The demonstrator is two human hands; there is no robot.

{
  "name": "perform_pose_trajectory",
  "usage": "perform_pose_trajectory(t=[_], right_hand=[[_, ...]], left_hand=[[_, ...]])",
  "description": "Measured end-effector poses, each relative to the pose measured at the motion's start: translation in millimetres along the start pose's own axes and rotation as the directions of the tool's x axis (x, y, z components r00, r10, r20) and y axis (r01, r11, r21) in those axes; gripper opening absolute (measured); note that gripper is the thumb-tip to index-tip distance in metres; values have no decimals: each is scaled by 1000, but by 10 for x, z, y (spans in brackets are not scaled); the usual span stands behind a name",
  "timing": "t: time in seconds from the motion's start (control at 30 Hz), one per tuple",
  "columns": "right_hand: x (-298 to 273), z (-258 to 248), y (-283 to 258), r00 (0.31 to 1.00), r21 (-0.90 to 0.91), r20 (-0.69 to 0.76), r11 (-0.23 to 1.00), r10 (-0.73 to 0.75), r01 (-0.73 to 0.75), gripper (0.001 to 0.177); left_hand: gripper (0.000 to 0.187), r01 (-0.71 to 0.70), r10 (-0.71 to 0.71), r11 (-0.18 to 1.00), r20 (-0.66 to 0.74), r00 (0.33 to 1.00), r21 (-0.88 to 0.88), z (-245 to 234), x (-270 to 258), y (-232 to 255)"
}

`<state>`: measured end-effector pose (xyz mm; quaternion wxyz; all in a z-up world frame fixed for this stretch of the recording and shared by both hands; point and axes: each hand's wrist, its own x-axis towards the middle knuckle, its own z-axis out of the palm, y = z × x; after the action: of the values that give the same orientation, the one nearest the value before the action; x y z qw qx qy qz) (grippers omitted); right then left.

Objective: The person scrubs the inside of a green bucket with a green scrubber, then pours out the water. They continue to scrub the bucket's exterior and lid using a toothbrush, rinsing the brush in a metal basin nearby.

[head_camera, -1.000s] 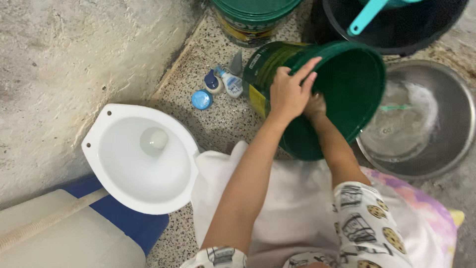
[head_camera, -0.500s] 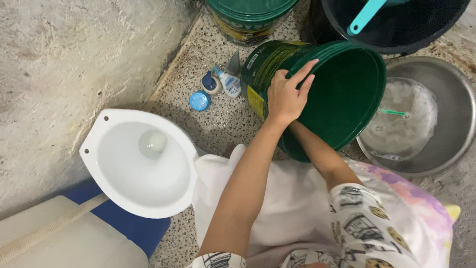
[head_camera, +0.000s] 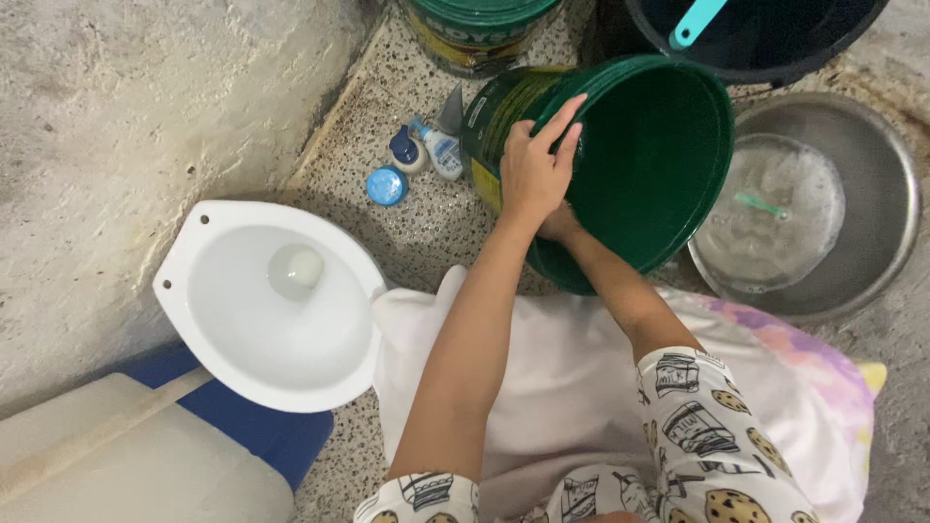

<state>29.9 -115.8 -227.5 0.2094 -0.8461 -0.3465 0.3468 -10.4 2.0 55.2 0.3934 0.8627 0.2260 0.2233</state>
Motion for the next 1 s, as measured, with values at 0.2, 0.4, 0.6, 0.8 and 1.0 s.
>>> perform_pose_trajectory(t=[0.2,0.4,0.6,0.8,1.0], right_hand=[[-596,-39,-142,999,544,12,838,51,-49,30],[-1561,-960,-27,999,-187,28,981,-40,45,41],[-1618,-1022,-439,985,-279,-31,944,171,-173,28],[-1772,-743,-669,983,521,-153,853,102,-7,26],[-1771,-1208,35,992,-391,-123,918,16,-64,27]], left_hand=[[37,61,-61,998,-4,998,13,-13,35,-56],[36,102,-102,995,41,994,7,13,4,-76],[35,58,-58,998,-11,998,13,151,-55,-12],[35,13,-12,999,-29,999,39,187,-51,-52],[35,81,-81,997,-18,997,-16,130,-3,-80]])
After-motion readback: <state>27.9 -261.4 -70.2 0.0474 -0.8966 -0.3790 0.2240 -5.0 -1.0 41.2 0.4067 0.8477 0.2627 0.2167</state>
